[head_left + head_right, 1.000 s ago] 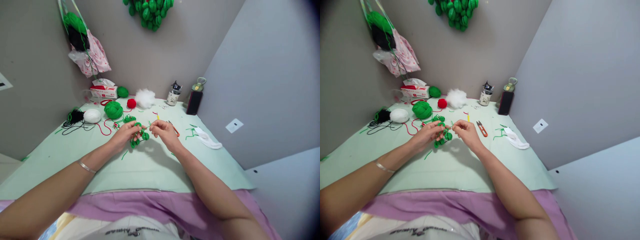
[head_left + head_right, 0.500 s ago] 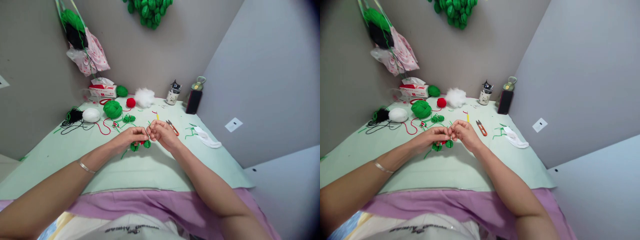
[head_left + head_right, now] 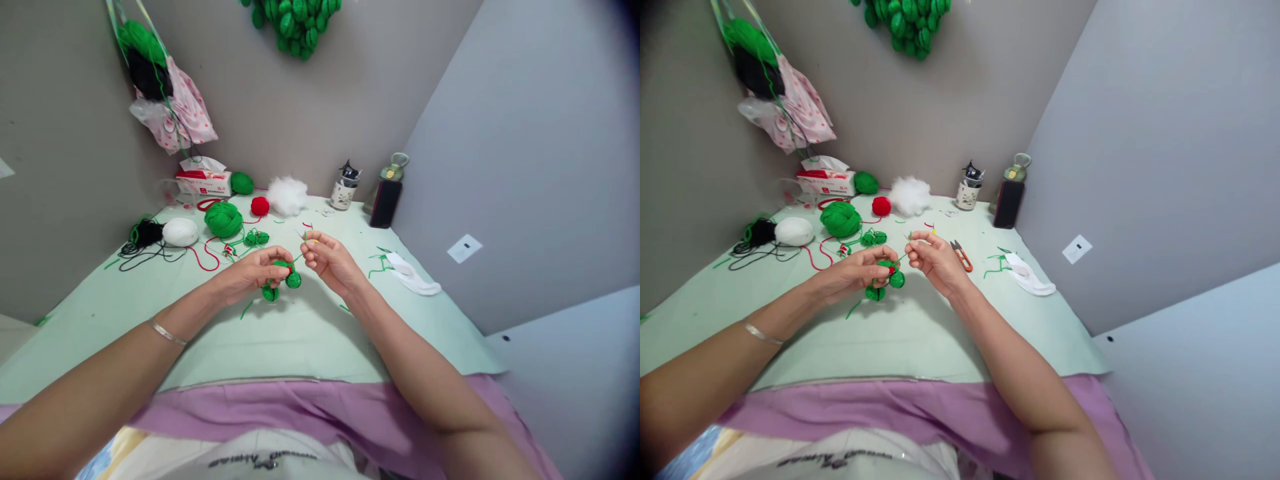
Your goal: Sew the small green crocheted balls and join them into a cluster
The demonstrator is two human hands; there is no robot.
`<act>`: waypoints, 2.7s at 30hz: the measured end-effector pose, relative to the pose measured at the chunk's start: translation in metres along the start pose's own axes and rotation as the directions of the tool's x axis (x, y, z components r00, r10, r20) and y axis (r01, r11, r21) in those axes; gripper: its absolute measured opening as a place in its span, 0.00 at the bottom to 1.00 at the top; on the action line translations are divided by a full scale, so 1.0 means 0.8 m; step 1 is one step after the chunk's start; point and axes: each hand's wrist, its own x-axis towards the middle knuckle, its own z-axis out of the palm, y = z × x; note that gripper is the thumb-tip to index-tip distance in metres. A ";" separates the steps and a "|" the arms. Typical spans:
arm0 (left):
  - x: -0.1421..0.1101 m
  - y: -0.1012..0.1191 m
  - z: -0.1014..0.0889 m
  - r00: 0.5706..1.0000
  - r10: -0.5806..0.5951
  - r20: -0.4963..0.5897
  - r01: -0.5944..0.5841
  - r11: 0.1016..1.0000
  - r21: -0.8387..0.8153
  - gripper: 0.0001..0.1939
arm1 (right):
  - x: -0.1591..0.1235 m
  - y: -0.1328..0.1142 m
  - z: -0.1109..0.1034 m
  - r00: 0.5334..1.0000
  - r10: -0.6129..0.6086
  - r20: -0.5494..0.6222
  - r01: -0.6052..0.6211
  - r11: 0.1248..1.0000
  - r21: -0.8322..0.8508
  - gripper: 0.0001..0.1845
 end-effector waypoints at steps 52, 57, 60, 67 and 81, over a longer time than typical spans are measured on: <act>0.008 -0.009 0.006 0.916 0.231 -0.328 -0.218 0.973 0.074 0.15 | 0.002 0.014 0.000 1.000 -0.005 -0.007 0.005 1.000 -0.018 0.14; 0.012 -0.010 0.003 0.875 0.284 -0.391 -0.253 0.959 0.132 0.17 | 0.003 0.015 -0.001 1.000 -0.003 -0.007 0.003 0.999 -0.034 0.14; 0.012 -0.009 0.003 0.877 0.278 -0.392 -0.249 0.961 0.124 0.18 | 0.003 0.015 -0.001 1.000 -0.012 -0.019 0.011 1.000 -0.023 0.14; 0.008 -0.005 0.005 0.912 0.243 -0.331 -0.228 0.970 0.085 0.16 | 0.000 0.014 0.001 0.999 -0.020 0.047 0.021 0.999 -0.033 0.13; 0.010 -0.009 0.004 0.900 0.240 -0.364 -0.214 0.971 0.110 0.16 | -0.002 0.012 0.005 0.999 -0.022 0.048 0.026 0.997 -0.075 0.15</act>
